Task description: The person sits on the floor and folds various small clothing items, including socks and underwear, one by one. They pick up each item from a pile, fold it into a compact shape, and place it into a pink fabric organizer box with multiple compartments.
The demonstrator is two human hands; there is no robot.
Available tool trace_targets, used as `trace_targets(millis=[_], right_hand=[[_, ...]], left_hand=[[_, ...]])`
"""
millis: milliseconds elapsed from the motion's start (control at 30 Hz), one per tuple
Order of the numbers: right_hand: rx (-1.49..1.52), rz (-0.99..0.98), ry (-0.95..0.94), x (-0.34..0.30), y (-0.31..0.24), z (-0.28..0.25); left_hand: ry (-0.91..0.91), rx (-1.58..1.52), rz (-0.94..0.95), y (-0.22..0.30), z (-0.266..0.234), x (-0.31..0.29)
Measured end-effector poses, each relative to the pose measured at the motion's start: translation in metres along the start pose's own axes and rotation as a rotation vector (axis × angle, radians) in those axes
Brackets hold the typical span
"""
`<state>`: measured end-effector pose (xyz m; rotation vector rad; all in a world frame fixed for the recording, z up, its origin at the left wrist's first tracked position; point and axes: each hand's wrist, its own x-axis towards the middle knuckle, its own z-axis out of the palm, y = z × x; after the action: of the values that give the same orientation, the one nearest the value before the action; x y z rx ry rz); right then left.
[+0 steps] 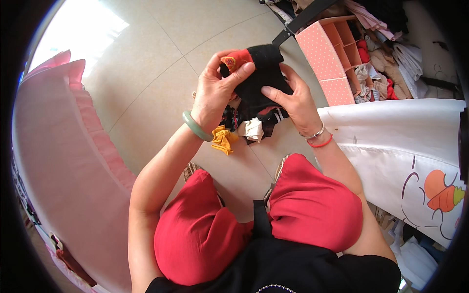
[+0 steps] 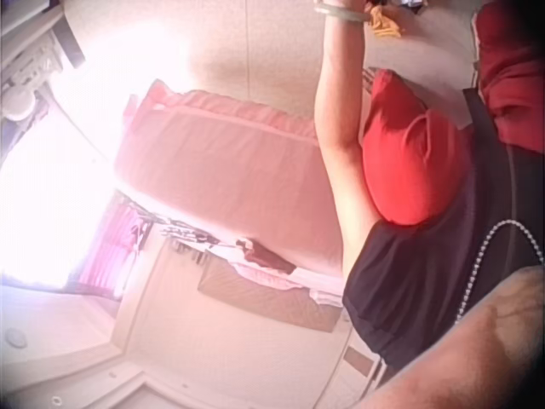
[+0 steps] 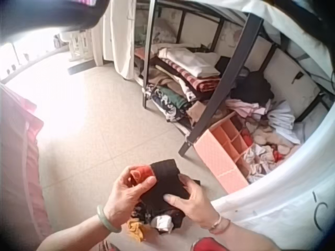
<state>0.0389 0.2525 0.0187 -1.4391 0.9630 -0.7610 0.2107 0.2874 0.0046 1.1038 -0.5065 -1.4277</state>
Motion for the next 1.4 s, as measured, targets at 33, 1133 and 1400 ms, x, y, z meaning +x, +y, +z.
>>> trace_targets(millis=[33, 1133, 1400], right_hand=[[0.072, 0.072, -0.033, 0.0, 0.001, -0.002], [-0.901, -0.903, -0.033, -0.002, -0.006, 0.003], [-0.178, -0.368, 0.177, 0.006, -0.012, -0.004]], left_hand=[[0.026, -0.046, 0.08, -0.001, 0.001, 0.003], [0.225, -0.167, 0.068, -0.007, -0.02, 0.022], [0.129, 0.033, 0.135, 0.002, -0.013, 0.011]])
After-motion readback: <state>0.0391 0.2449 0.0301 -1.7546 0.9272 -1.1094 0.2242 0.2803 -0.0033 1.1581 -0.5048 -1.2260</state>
